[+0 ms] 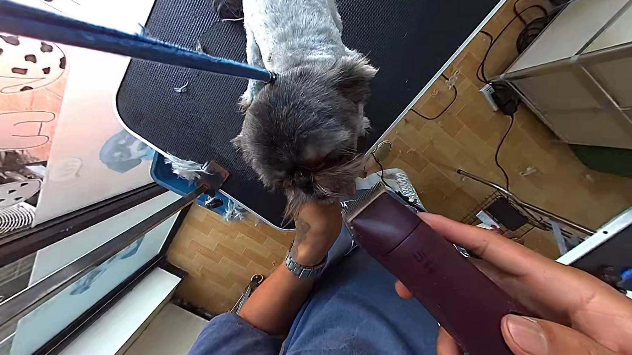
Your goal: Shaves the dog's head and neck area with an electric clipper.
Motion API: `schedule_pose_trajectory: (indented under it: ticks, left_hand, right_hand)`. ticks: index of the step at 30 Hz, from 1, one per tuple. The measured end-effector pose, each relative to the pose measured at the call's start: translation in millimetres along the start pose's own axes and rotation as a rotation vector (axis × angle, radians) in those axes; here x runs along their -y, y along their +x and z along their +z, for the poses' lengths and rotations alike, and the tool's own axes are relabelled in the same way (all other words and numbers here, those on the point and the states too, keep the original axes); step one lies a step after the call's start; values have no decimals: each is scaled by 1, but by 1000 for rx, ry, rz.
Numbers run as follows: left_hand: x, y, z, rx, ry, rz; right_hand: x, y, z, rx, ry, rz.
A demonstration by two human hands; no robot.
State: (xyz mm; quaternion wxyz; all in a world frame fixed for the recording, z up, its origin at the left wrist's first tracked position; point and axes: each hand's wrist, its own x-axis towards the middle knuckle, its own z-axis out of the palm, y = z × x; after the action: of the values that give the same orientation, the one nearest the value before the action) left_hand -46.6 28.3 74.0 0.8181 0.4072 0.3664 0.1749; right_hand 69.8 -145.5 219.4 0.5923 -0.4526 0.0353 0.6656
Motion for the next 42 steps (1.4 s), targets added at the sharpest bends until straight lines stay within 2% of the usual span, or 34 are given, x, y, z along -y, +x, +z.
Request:
schedule_pose_trajectory:
  ticks: [2,5,9,12,15,18,20,25,30,32,35,37,42]
  left_hand:
    - [3,0,-2,66,-12,-23]
    - [0,-12,-8,148,155,-49]
    - [3,-1,2,153,395,79]
    - [16,5,6,157,260,90]
    - [12,1,5,182,119,67]
    - [9,-4,-2,240,191,3]
    - [13,0,-3,243,281,57]
    - [11,8,20,90,107,138]
    - [13,5,11,145,173,179]
    - [13,6,13,144,119,168]
    - [10,15,29,-7,59,161]
    - [12,23,33,-73,-12,167]
    - [20,23,28,-32,0,208]
  right_hand:
    - [-2,1,3,2,1,2]
    - [-4,3,8,-10,19,1]
    - [-6,4,22,-88,64,-79]
    - [-9,-1,25,-125,65,-155]
    - [-10,-8,24,-145,7,-106]
    - [-11,-3,29,-155,-10,-65]
    - [-12,4,35,-181,14,-80]
    - [-16,4,39,-240,-9,-216]
    - [-19,4,38,-244,-39,-159]
    - [-19,10,41,-271,-69,-199]
    - [-18,5,41,-315,-214,-262]
    - [-16,-11,36,-343,-405,-217]
    - [-6,-22,28,-401,-1099,-103]
